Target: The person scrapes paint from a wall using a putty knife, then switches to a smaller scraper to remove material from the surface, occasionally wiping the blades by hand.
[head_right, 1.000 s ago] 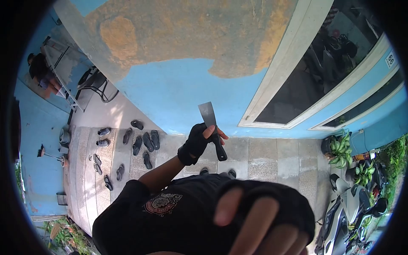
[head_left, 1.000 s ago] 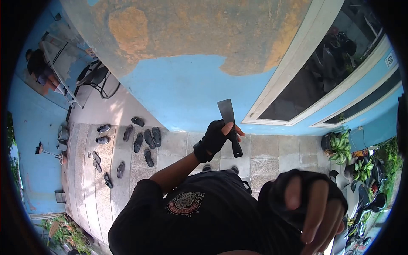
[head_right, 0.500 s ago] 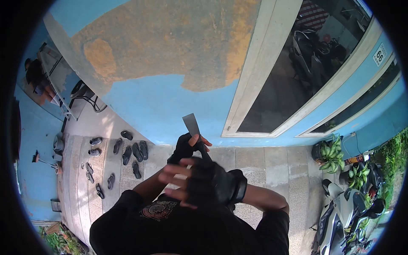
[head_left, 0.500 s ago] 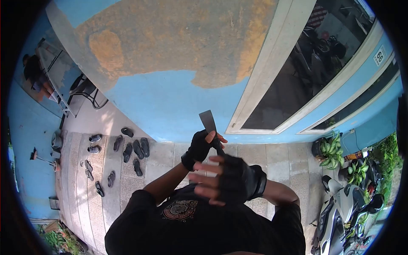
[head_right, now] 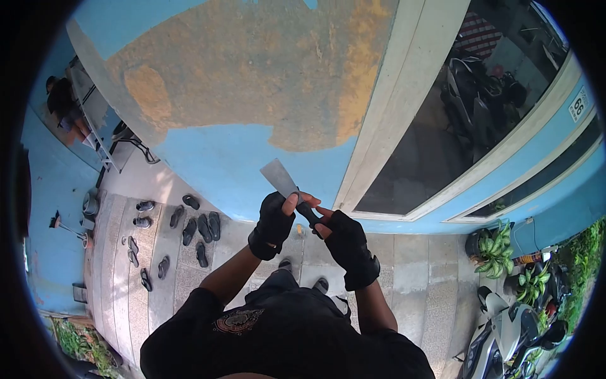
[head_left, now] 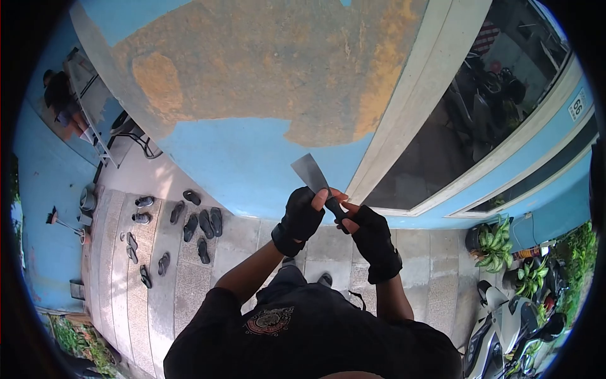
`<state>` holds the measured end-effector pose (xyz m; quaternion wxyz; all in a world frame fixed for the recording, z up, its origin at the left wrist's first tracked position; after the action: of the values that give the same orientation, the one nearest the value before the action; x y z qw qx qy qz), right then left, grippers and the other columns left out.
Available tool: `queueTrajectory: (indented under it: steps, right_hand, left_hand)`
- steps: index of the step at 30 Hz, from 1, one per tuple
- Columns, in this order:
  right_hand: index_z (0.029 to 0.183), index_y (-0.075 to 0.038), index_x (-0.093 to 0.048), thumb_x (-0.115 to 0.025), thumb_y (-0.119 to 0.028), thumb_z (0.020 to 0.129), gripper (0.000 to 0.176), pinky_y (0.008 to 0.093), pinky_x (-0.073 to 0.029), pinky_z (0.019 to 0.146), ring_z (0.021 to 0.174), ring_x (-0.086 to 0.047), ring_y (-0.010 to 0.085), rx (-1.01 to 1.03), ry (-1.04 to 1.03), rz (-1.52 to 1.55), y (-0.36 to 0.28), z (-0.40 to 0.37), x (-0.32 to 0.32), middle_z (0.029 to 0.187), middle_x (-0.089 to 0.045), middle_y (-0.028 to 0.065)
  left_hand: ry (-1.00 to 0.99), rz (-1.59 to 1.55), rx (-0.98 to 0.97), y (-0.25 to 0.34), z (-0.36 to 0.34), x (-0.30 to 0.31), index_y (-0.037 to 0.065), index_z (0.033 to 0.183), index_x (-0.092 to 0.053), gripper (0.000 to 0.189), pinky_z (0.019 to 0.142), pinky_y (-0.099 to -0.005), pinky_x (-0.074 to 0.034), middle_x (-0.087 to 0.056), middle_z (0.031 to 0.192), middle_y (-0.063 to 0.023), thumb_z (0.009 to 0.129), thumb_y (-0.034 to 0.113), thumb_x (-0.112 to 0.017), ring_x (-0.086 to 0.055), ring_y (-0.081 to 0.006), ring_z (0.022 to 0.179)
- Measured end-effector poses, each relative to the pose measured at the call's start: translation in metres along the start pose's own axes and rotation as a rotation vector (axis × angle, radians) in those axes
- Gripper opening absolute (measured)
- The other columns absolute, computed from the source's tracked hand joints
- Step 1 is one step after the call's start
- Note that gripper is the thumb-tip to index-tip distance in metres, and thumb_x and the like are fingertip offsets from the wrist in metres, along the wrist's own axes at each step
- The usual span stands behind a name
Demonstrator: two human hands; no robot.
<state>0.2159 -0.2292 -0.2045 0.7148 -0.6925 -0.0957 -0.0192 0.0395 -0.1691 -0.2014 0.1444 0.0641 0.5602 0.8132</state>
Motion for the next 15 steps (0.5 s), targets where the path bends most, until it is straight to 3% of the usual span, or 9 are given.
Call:
queueTrajectory:
  steps: [1,2,4,6,8,12,14,15]
  right_hand:
    - [0.128,0.001,-0.06,-0.065,-0.012,0.094,0.037,0.0254,-0.05,0.076,0.082,-0.062,0.01,0.012,-0.021,-0.079,0.0,0.008,0.002,0.091,-0.069,0.0051]
    - [0.125,0.001,-0.061,-0.065,-0.011,0.093,0.034,0.0251,-0.05,0.073,0.078,-0.061,0.0093,0.021,-0.037,-0.157,-0.002,0.015,0.002,0.088,-0.068,0.0039]
    - [0.118,0.001,-0.062,-0.066,-0.01,0.093,0.028,0.0251,-0.049,0.069,0.075,-0.06,0.0086,0.022,-0.082,-0.144,-0.015,0.024,0.0,0.085,-0.066,0.0036]
    - [0.112,0.001,-0.063,-0.066,-0.009,0.093,0.022,0.0251,-0.048,0.066,0.072,-0.058,0.0079,0.032,-0.119,-0.128,-0.02,0.035,-0.007,0.082,-0.065,0.0034]
    - [0.112,-0.001,-0.062,-0.066,-0.023,0.093,0.029,0.0263,-0.047,0.062,0.066,-0.058,0.0091,-0.005,-0.103,0.065,-0.014,0.043,-0.015,0.074,-0.062,0.0021]
    - [0.115,-0.003,-0.056,-0.066,-0.025,0.093,0.033,0.0263,-0.044,0.058,0.062,-0.056,0.0112,-0.017,-0.192,0.325,-0.023,0.056,-0.028,0.073,-0.059,0.0036]
    - [0.128,-0.005,-0.049,-0.065,-0.026,0.091,0.045,0.0271,-0.041,0.054,0.057,-0.052,0.0138,0.011,-0.321,0.821,-0.025,0.06,-0.037,0.07,-0.055,0.0057]
    - [0.134,-0.008,-0.047,-0.065,-0.021,0.09,0.049,0.0287,-0.039,0.051,0.054,-0.049,0.0155,0.012,-0.305,0.93,-0.038,0.06,-0.038,0.068,-0.052,0.007]
  left_hand:
    - [-0.047,0.209,-0.064,0.005,0.008,0.008,0.0,0.099,-0.072,0.047,0.079,-0.0351,-0.051,-0.071,0.084,-0.013,0.101,0.032,-0.038,-0.069,-0.0254,0.08]
    - [-0.048,0.208,-0.072,0.003,0.014,0.014,0.0,0.099,-0.072,0.047,0.079,-0.0351,-0.051,-0.071,0.084,-0.013,0.101,0.032,-0.038,-0.069,-0.0254,0.08]
    - [-0.131,0.173,-0.018,-0.002,0.022,0.025,-0.002,0.1,-0.069,0.046,0.084,-0.0357,-0.052,-0.074,0.1,-0.0158,0.101,0.034,-0.04,-0.07,-0.0237,0.088]
    - [-0.176,0.179,-0.05,0.002,0.035,0.032,-0.002,0.102,-0.069,0.046,0.084,-0.0354,-0.052,-0.074,0.1,-0.0157,0.101,0.034,-0.04,-0.07,-0.0237,0.087]
    - [-0.227,0.179,-0.08,0.006,0.046,0.04,-0.002,0.103,-0.069,0.047,0.083,-0.0352,-0.052,-0.074,0.101,-0.0156,0.101,0.034,-0.04,-0.07,-0.0236,0.087]
    - [-0.423,0.115,-0.121,0.016,0.073,0.047,0.001,0.109,-0.07,0.04,0.085,-0.0346,-0.052,-0.073,0.096,-0.0133,0.1,0.029,-0.043,-0.069,-0.0247,0.088]
    - [-0.472,0.101,-0.15,0.019,0.082,0.051,0.003,0.11,-0.07,0.036,0.085,-0.0345,-0.051,-0.073,0.091,-0.0114,0.099,0.026,-0.045,-0.069,-0.025,0.088]
    - [-0.485,0.132,-0.194,0.023,0.089,0.053,0.004,0.111,-0.07,0.031,0.083,-0.035,-0.052,-0.073,0.091,-0.0116,0.098,0.022,-0.049,-0.069,-0.0253,0.086]
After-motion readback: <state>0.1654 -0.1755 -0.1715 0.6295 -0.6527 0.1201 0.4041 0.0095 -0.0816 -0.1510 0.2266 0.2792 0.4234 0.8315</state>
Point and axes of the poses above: each hand's wrist, its own z-axis towards the middle knuckle, its own x-axis out of the back of the hand, y = z × x, the point moved 1 cm from there along z, towards the middle knuckle
